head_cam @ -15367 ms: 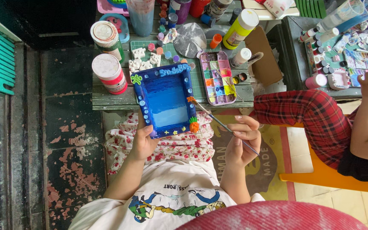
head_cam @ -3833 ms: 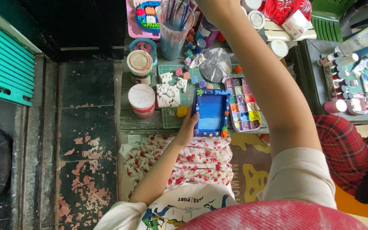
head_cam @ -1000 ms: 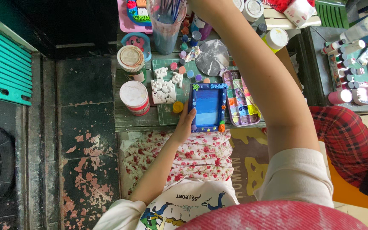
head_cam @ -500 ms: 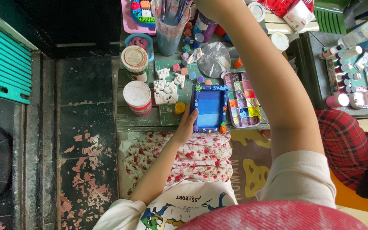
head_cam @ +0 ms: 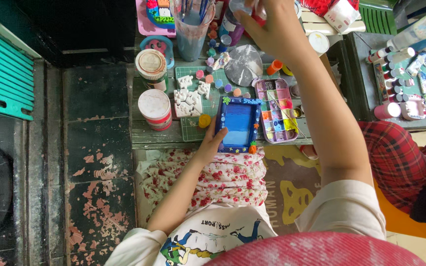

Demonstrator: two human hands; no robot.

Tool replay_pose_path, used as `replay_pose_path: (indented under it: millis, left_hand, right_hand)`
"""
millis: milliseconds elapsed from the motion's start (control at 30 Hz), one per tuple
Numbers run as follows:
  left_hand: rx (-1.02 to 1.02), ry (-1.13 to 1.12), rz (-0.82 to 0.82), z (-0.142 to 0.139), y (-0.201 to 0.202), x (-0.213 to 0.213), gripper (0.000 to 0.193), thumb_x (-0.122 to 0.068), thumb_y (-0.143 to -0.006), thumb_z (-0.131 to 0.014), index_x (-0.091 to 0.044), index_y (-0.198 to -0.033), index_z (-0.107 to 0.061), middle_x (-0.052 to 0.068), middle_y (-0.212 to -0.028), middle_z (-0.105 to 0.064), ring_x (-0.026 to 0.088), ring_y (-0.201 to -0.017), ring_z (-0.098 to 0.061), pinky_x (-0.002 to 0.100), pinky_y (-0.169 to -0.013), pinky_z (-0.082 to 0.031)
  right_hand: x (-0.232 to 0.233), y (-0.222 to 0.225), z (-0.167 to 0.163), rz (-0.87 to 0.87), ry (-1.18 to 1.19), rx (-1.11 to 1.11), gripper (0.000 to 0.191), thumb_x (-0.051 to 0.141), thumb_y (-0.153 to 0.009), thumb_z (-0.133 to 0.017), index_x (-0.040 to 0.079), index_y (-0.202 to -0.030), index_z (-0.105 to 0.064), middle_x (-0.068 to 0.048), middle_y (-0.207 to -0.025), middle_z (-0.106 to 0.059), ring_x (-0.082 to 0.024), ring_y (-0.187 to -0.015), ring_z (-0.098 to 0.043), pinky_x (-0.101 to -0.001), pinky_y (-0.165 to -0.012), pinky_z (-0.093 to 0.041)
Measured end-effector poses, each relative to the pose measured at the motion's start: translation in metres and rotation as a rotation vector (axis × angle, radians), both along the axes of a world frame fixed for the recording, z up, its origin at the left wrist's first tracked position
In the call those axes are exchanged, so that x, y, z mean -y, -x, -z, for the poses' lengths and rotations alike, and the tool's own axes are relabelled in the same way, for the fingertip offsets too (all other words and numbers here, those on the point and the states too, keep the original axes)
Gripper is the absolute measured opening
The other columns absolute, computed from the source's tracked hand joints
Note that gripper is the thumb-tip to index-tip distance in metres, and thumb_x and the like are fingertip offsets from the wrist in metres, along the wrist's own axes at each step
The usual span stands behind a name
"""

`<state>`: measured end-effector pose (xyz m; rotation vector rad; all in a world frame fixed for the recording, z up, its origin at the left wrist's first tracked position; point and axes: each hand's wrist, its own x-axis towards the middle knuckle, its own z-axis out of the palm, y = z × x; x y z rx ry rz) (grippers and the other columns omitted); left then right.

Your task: The person paints a blue ceramic frame with orange paint using a brush, then switches to painting a small white figurine. They dip the brush into a paint container and apply paint to the objects on a cluttered workbench.

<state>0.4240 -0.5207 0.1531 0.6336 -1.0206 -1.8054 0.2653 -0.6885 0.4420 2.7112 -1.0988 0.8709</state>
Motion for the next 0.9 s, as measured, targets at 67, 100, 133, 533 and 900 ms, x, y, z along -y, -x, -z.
replay_pose_path:
  millis: [67, 100, 133, 533, 900]
  left_hand:
    - [0.047, -0.024, 0.003, 0.0, -0.002, -0.005, 0.088, -0.059, -0.099, -0.055, -0.011, -0.164, -0.02, 0.012, -0.157, -0.041, 0.022, -0.144, -0.041, 0.036, -0.118, -0.033]
    - [0.071, -0.033, 0.004, -0.001, 0.0, -0.006, 0.089, -0.062, -0.099, -0.053, -0.012, -0.164, -0.019, 0.011, -0.159, -0.04, 0.021, -0.145, -0.04, 0.035, -0.118, -0.033]
    - [-0.006, -0.078, 0.016, -0.001, 0.002, -0.009, 0.088, -0.062, -0.098, -0.052, -0.013, -0.164, -0.018, 0.01, -0.159, -0.04, 0.021, -0.145, -0.041, 0.037, -0.117, -0.035]
    - [-0.367, -0.239, 0.06, -0.017, 0.044, -0.044, 0.076, -0.057, -0.104, -0.042, -0.017, -0.165, -0.02, 0.009, -0.156, -0.046, 0.022, -0.139, -0.05, 0.042, -0.114, -0.044]
    - [-0.274, -0.072, 0.034, -0.032, 0.068, -0.058, 0.072, -0.05, -0.107, -0.043, -0.012, -0.165, -0.022, 0.009, -0.161, -0.041, 0.023, -0.148, -0.039, 0.042, -0.123, -0.032]
  right_hand:
    - [-0.051, 0.011, -0.007, 0.016, -0.144, 0.075, 0.023, 0.012, -0.113, -0.074, 0.002, -0.128, -0.059, -0.012, -0.109, -0.068, -0.025, -0.1, -0.067, -0.039, -0.09, -0.053]
    - [-0.077, 0.018, -0.009, 0.012, -0.23, 0.138, 0.022, 0.009, -0.113, -0.072, 0.002, -0.128, -0.057, -0.011, -0.112, -0.067, -0.023, -0.103, -0.067, -0.0367, -0.093, -0.054]
    - [-0.101, 0.023, -0.008, 0.066, -0.307, 0.183, 0.022, 0.008, -0.111, -0.069, 0.001, -0.129, -0.058, -0.01, -0.109, -0.067, -0.02, -0.101, -0.066, -0.0353, -0.091, -0.053]
    - [-0.269, 0.103, 0.139, 0.295, -0.859, 0.869, 0.044, 0.026, -0.108, -0.052, -0.001, -0.142, -0.05, -0.01, -0.125, -0.066, -0.018, -0.111, -0.066, -0.0336, -0.096, -0.053]
    - [-0.316, 0.13, 0.225, 0.18, -1.081, 1.257, 0.048, 0.019, -0.108, -0.056, -0.007, -0.148, -0.049, -0.013, -0.134, -0.063, -0.018, -0.124, -0.059, -0.036, -0.106, -0.047]
